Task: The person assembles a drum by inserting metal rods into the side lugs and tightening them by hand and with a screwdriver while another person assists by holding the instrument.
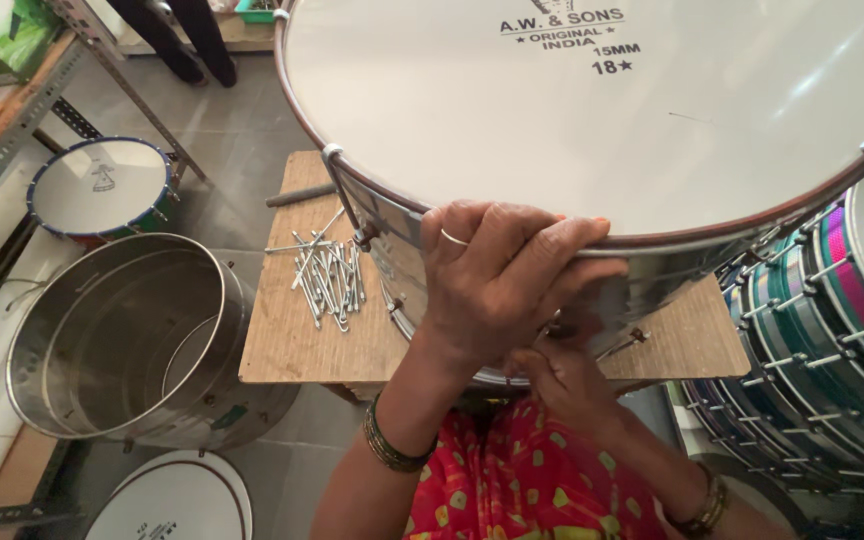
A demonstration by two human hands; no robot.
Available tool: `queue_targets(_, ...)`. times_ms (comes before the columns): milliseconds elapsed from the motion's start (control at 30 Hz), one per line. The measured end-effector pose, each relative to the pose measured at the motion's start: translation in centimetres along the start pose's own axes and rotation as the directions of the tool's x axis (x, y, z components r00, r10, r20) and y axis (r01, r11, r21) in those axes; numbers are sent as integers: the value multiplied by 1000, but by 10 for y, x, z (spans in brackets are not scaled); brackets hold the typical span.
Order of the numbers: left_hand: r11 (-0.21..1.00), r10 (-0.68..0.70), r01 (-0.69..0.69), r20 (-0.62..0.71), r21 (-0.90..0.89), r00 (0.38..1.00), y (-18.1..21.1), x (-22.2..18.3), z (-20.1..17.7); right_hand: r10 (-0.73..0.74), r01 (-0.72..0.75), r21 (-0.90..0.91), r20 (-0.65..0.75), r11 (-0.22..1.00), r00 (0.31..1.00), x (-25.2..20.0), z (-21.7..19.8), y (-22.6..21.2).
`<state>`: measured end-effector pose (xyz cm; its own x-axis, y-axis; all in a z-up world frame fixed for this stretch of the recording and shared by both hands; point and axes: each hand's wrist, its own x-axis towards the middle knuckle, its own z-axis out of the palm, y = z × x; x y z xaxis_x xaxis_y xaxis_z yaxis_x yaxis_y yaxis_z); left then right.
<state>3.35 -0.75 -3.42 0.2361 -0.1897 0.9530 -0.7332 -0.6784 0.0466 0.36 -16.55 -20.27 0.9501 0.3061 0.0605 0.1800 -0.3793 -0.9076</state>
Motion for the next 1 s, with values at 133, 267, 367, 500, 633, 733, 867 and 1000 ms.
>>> queue_targets(133, 1000, -2, 2, -7, -7, 1000, -1, 0, 1, -232, 233, -51, 15, 971, 973, 2, -11, -12)
queue_targets(267, 1000, 9, -9, 9, -3, 1000, -2, 1, -1, -156, 162, -38, 118, 986, 981, 3, -20, -13)
queue_targets(367, 1000, 13, -13, 25, -10, 1000, -2, 2, -4, -125, 136, -106, 104, 985, 987, 4, -22, -10)
queue_targets(500, 1000, 14, -14, 37, -20, 999, -2, 2, -7, -126, 143, -108, 151, 984, 980, 4, -26, -6)
queue_targets(633, 1000, 18, -18, 15, -8, 1000, -2, 2, -3, -177, 199, -130, 163, 971, 971, 4, -28, -1)
queue_targets(733, 1000, 11, -11, 31, -11, 999, -2, 1, -5, -201, 224, -129, 169, 966, 965, 3, -29, 1)
queue_targets(867, 1000, 4, -4, 31, -11, 999, -1, 1, -4, -231, 247, -63, 198, 967, 953, 2, -33, -1)
queue_targets(1000, 1000, 3, -3, 42, -3, 999, 1, 3, -4, -287, 310, -113, 181, 944, 941, 4, -34, 0)
